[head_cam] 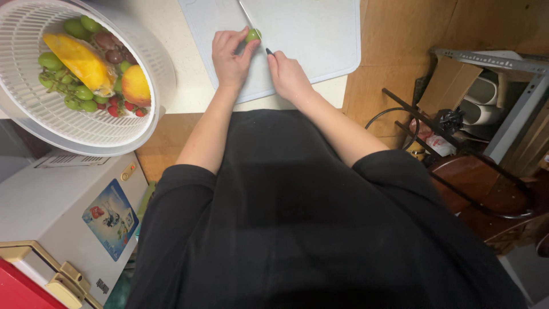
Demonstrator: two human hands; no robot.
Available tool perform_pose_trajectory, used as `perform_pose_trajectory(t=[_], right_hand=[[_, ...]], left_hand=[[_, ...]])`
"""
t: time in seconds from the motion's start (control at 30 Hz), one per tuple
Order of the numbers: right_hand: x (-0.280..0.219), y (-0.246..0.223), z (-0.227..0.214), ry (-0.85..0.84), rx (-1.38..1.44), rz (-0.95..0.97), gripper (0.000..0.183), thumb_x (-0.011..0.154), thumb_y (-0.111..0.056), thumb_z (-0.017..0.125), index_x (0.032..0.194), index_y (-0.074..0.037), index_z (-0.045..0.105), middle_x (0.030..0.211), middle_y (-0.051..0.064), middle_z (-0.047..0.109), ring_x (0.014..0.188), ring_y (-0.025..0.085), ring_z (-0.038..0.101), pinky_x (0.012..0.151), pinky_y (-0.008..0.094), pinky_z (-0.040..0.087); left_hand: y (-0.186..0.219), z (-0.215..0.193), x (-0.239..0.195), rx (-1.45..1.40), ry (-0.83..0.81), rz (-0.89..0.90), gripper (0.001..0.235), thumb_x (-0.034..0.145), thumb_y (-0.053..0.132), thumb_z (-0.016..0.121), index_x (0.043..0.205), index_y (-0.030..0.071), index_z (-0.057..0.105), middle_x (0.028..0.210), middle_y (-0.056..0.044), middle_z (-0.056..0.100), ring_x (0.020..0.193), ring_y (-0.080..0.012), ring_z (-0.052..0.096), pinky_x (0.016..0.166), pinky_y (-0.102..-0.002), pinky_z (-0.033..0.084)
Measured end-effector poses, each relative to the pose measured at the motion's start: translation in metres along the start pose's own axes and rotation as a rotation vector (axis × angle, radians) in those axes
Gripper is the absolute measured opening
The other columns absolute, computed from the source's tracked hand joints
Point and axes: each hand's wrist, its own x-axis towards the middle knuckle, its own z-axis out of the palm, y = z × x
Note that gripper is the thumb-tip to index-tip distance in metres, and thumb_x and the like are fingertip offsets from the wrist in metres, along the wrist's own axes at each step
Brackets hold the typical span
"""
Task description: The person slices green grapes into thin rounds on a white cutting board using a knife. The person repeatedly picks grapes from a nearby basket, slices them, and places the slices on the board.
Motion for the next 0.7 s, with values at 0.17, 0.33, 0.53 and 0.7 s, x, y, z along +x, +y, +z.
perform_pose_trajectory(t=[0.17, 0.33, 0.53, 0.7], right_hand=[[-0.022, 0.007, -0.004, -0.078, -0.035, 0.11, 0.037, 0.11, -0.03, 0.043, 0.101, 0.002, 0.058, 0.078, 0.031, 0.066, 0.078, 0.051, 0.064, 0.072, 0.057, 0.048], [-0.069, 0.029, -0.03, -0.124, -0.093, 0.113, 0.036, 0.109, -0.03, 0.044, 0.111, 0.003, 0.059, 0.085, 0.033, 0.066, 0.083, 0.052, 0.062, 0.075, 0.058, 0.048], [-0.102, 0.042, -0.063, -0.117, -0.011, 0.139, 0.037, 0.109, -0.032, 0.047, 0.105, 0.0, 0.064, 0.081, 0.024, 0.068, 0.079, 0.042, 0.066, 0.072, 0.048, 0.051], [-0.087, 0.042, -0.08, -0.015, 0.263, 0.194, 0.036, 0.111, -0.032, 0.045, 0.099, -0.003, 0.063, 0.065, 0.006, 0.053, 0.059, 0.015, 0.05, 0.057, 0.033, 0.043]], left_hand=[[-0.002, -0.001, 0.001, 0.012, -0.002, -0.004, 0.035, 0.083, 0.026, 0.092, 0.11, 0.008, 0.079, 0.093, -0.004, 0.069, 0.093, -0.0251, 0.061, 0.084, -0.036, 0.051], [-0.002, -0.003, 0.004, -0.02, 0.0, -0.012, 0.034, 0.084, 0.027, 0.091, 0.109, 0.008, 0.078, 0.096, -0.005, 0.07, 0.095, -0.0252, 0.061, 0.084, -0.036, 0.051], [0.013, -0.015, 0.008, -0.065, -0.091, -0.02, 0.036, 0.088, 0.017, 0.082, 0.12, 0.007, 0.072, 0.118, -0.008, 0.066, 0.113, -0.0273, 0.056, 0.097, -0.039, 0.05], [0.028, -0.013, 0.027, 0.22, -0.286, 0.083, 0.041, 0.083, 0.023, 0.083, 0.119, 0.007, 0.072, 0.114, -0.01, 0.061, 0.109, -0.0302, 0.053, 0.091, -0.046, 0.038]])
